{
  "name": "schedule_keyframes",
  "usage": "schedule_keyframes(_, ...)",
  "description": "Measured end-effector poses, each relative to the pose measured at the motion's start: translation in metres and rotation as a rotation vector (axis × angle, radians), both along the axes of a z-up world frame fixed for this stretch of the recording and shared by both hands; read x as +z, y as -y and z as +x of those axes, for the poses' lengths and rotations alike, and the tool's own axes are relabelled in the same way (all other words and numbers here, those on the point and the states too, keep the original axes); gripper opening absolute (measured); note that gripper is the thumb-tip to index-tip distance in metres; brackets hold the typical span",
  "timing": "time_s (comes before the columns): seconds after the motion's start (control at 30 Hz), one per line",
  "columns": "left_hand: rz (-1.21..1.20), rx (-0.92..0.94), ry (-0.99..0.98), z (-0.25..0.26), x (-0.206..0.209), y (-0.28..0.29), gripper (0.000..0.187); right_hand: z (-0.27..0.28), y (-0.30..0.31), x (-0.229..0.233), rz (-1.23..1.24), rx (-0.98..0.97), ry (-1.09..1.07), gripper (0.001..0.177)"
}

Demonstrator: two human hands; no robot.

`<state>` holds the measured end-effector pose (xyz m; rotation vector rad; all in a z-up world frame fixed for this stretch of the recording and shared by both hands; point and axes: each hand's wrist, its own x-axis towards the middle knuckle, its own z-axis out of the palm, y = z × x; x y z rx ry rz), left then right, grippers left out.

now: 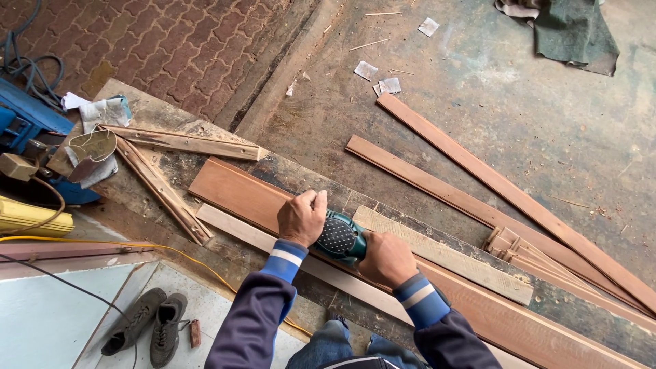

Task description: Sanding wooden planks using manual sandpaper and an electric orbital sander.

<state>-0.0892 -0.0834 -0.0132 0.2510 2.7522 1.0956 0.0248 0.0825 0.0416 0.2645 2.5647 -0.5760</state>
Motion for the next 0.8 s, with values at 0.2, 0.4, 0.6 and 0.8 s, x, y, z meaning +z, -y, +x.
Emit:
schedule_keyframes(0.2, 0.043, 0.031, -0.068, 0.024, 0.013, -0.01, 0.04, 0.02, -0.01, 0.003, 0.013, 0.017, -0.053, 0.036)
schedule_keyframes(0.4, 0.027, 0.052, -0.05, 0.064, 0.011, -0.05, 0.043, 0.06, -0.047, 0.01, -0.023, -0.027, -0.064, 0.033)
schedule_keyframes(0.6, 0.043, 0.069, -0.05, 0.122, 0.011, -0.112, 0.043, 0.116, -0.11, 0.004, -0.037, -0.02, -0.09, 0.032)
schedule_keyframes(0.8, 0.042, 0.087, -0.043, 0.196, 0.007, -0.192, 0.044, 0.187, -0.192, 0.0, -0.033, 0.002, -0.082, 0.033)
